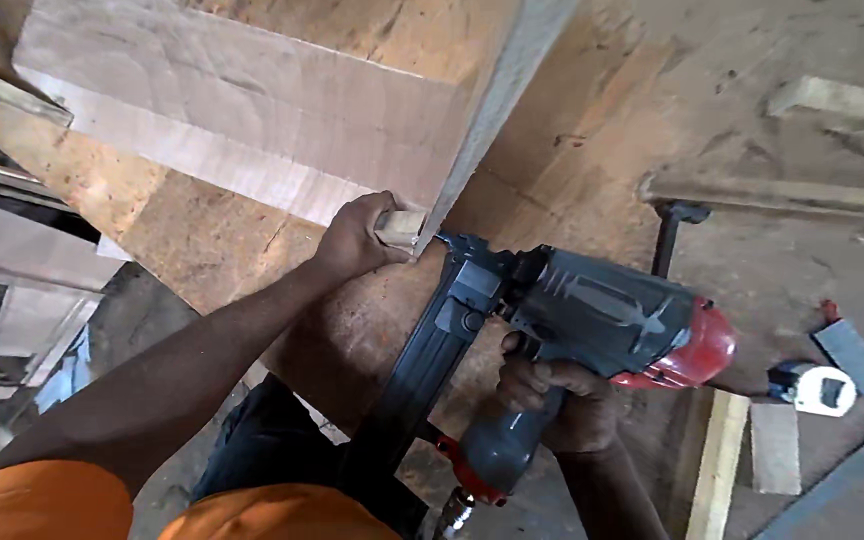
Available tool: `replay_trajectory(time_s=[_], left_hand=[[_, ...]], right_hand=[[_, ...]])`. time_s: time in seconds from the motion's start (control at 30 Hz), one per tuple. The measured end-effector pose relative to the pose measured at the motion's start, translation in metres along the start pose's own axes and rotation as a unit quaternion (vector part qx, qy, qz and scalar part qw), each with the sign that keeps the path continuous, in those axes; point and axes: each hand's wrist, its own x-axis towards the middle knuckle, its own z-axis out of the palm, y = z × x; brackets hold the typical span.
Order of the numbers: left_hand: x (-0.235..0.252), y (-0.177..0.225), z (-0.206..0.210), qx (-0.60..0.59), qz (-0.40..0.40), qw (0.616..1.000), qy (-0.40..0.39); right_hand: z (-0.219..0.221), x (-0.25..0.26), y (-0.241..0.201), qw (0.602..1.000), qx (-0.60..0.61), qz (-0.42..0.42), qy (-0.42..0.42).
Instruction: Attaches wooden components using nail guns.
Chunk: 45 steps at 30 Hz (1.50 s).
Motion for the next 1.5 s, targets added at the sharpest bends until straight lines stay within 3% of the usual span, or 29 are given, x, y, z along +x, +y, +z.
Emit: replay_trajectory(time_s=[0.33, 0.5, 0.73, 1.0, 1.23, 1.5], left_hand=[[-0.007, 0.004, 0.004, 0.030, 0.013, 0.999, 0.032], [-0.004, 0.004, 0.001, 0.033, 0.008, 0.999, 0.009], [-0.005, 0.001, 0.006, 0.026, 0.008, 0.999, 0.019], [-0.003, 0.004, 0.004, 0.006, -0.020, 1.000, 0.012], [0.000, -0.001, -0.019, -0.138, 0.016, 0.983, -0.121], [0.001, -0.002, -0.027, -0.158, 0.019, 0.974, -0.160]], right_hand=[[-0.017, 0.014, -0.019, 0.997, -0.073, 0.023, -0.019], [-0.019, 0.014, -0.020, 0.996, -0.091, 0.021, -0.014], [-0.023, -0.013, -0.005, 0.999, -0.037, -0.004, -0.021], [-0.029, -0.007, 0.012, 1.000, 0.006, 0.000, 0.012], [-0.025, 0.014, 0.017, 0.996, 0.044, 0.048, 0.067], [-0.017, 0.019, 0.005, 0.989, 0.087, 0.100, 0.060]])
